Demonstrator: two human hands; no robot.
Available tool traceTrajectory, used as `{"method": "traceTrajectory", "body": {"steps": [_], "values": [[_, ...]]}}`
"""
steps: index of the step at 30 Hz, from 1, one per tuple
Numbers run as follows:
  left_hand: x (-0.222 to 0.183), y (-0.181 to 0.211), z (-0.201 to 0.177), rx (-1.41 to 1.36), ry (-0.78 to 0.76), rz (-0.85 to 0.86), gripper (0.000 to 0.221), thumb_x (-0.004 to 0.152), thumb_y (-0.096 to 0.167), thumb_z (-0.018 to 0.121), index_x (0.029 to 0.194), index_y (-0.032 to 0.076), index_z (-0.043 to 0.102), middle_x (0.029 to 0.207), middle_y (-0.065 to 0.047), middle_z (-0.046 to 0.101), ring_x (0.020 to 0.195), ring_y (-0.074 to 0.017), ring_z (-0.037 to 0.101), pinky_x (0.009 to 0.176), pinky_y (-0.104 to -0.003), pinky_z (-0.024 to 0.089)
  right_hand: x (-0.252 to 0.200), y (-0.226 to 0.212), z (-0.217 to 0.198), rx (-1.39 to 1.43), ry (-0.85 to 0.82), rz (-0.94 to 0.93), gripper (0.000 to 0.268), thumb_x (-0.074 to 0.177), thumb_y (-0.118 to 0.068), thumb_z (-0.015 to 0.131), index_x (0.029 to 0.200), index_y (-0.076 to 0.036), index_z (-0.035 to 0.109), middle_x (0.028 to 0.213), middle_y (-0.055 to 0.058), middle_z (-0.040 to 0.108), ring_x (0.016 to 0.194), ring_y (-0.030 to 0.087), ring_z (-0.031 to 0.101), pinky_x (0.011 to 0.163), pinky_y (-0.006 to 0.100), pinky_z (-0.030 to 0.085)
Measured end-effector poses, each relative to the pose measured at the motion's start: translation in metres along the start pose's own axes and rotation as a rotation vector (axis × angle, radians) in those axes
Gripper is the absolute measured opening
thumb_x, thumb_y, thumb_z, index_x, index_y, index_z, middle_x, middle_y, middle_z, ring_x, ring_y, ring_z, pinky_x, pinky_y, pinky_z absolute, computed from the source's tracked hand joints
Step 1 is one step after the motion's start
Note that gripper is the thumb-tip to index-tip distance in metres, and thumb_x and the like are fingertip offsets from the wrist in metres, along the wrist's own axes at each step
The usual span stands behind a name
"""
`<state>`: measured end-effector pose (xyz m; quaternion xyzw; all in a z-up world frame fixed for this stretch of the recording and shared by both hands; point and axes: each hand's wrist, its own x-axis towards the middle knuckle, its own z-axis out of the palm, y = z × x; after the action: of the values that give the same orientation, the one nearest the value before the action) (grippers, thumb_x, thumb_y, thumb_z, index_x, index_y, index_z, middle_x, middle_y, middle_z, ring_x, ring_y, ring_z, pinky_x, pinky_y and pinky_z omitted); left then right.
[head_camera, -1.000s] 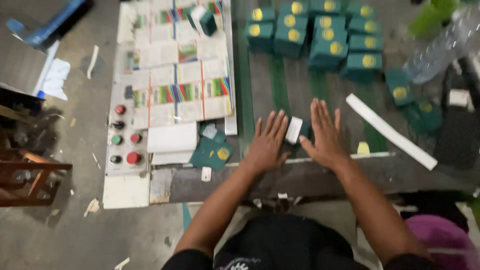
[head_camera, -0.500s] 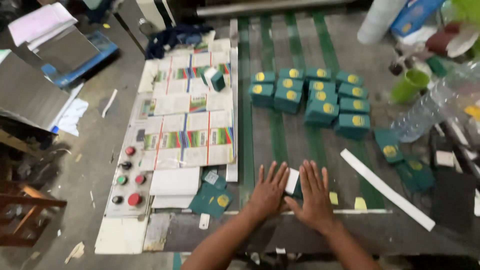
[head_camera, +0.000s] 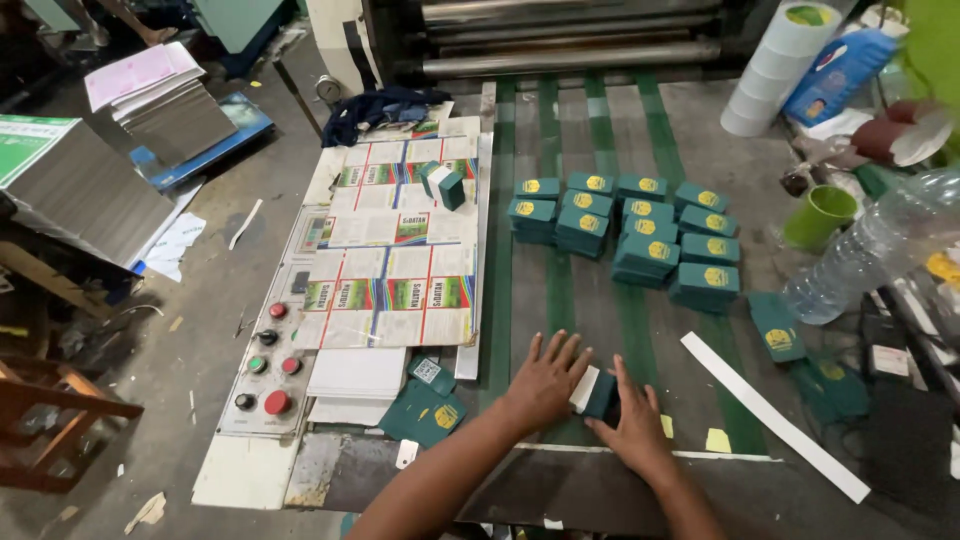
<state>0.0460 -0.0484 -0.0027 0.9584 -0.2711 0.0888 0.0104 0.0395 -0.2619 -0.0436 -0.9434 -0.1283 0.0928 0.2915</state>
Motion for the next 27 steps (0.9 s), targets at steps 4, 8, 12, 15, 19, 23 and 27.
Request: {"method": "traceTrajectory", "body": {"steps": [4,8,12,15,19,23,27], "values": [[0.005,-0.008,-0.018,-0.241,-0.136,-0.003,0.104,0.068,0.04,0.088,0.154,0.007,0.041,0.155,-0.022,0.044,0.146,-0.0419,0.034,0.115,-0.067,0.021,-0.003,-0.023,-0.029,0.103,0.04,-0.101,0.13,0.067,-0.027,0.09,0.166,-0.021,0.007,0.148,0.009,0.053,0.137,0.033,0.047,0.122,0.055,0.019],[-0.008,-0.009,-0.036,-0.62,-0.173,-0.145,0.095,0.07,0.039,0.09,0.149,0.007,0.049,0.143,-0.02,0.057,0.136,-0.0394,0.05,0.113,-0.056,0.036,-0.006,-0.031,-0.04,0.439,0.153,-0.21,0.119,0.071,-0.023,0.085,0.163,-0.017,0.011,0.153,0.013,0.049,0.142,0.032,0.042,0.116,0.046,0.033],[-0.03,0.001,-0.014,-1.499,-0.012,-0.344,0.079,0.079,0.028,0.087,0.146,0.003,0.053,0.133,-0.014,0.065,0.124,-0.0277,0.062,0.107,-0.042,0.049,-0.004,-0.017,-0.008,1.057,0.033,-0.083,0.105,0.083,-0.023,0.077,0.165,-0.015,0.011,0.166,0.012,0.028,0.151,0.024,0.029,0.117,0.041,0.03],[-0.041,0.015,0.013,-1.973,0.11,-0.43,0.069,0.087,0.021,0.082,0.147,0.003,0.054,0.129,-0.009,0.069,0.119,-0.0208,0.064,0.106,-0.037,0.051,-0.006,-0.012,0.021,1.013,-0.073,-0.041,0.086,0.09,-0.027,0.072,0.161,-0.009,0.027,0.162,0.014,0.04,0.147,0.024,0.041,0.116,0.039,0.034],[-0.059,0.02,0.05,-1.97,0.175,-0.46,0.067,0.093,0.023,0.079,0.149,0.0,0.053,0.132,-0.01,0.067,0.122,-0.02,0.063,0.107,-0.035,0.05,0.004,-0.019,0.02,0.975,-0.022,-0.17,0.083,0.089,-0.031,0.074,0.158,-0.004,0.036,0.157,0.016,0.049,0.143,0.024,0.046,0.116,0.036,0.035],[-0.078,0.02,0.043,-1.702,0.182,-0.702,0.08,0.092,0.031,0.077,0.155,0.003,0.036,0.141,-0.014,0.059,0.128,-0.023,0.06,0.107,-0.037,0.05,0.001,-0.04,-0.005,0.46,0.07,-0.16,0.088,0.081,-0.036,0.081,0.154,-0.005,0.042,0.149,0.017,0.054,0.137,0.031,0.051,0.111,0.039,0.04],[-0.1,0.025,0.026,-1.583,0.18,-0.803,0.086,0.087,0.033,0.079,0.154,0.002,0.035,0.145,-0.018,0.057,0.13,-0.0264,0.061,0.104,-0.039,0.052,0.009,-0.056,-0.024,0.038,0.102,-0.266,0.096,0.079,-0.043,0.08,0.153,-0.004,0.034,0.14,0.022,0.053,0.123,0.04,0.055,0.096,0.047,0.048]]}}
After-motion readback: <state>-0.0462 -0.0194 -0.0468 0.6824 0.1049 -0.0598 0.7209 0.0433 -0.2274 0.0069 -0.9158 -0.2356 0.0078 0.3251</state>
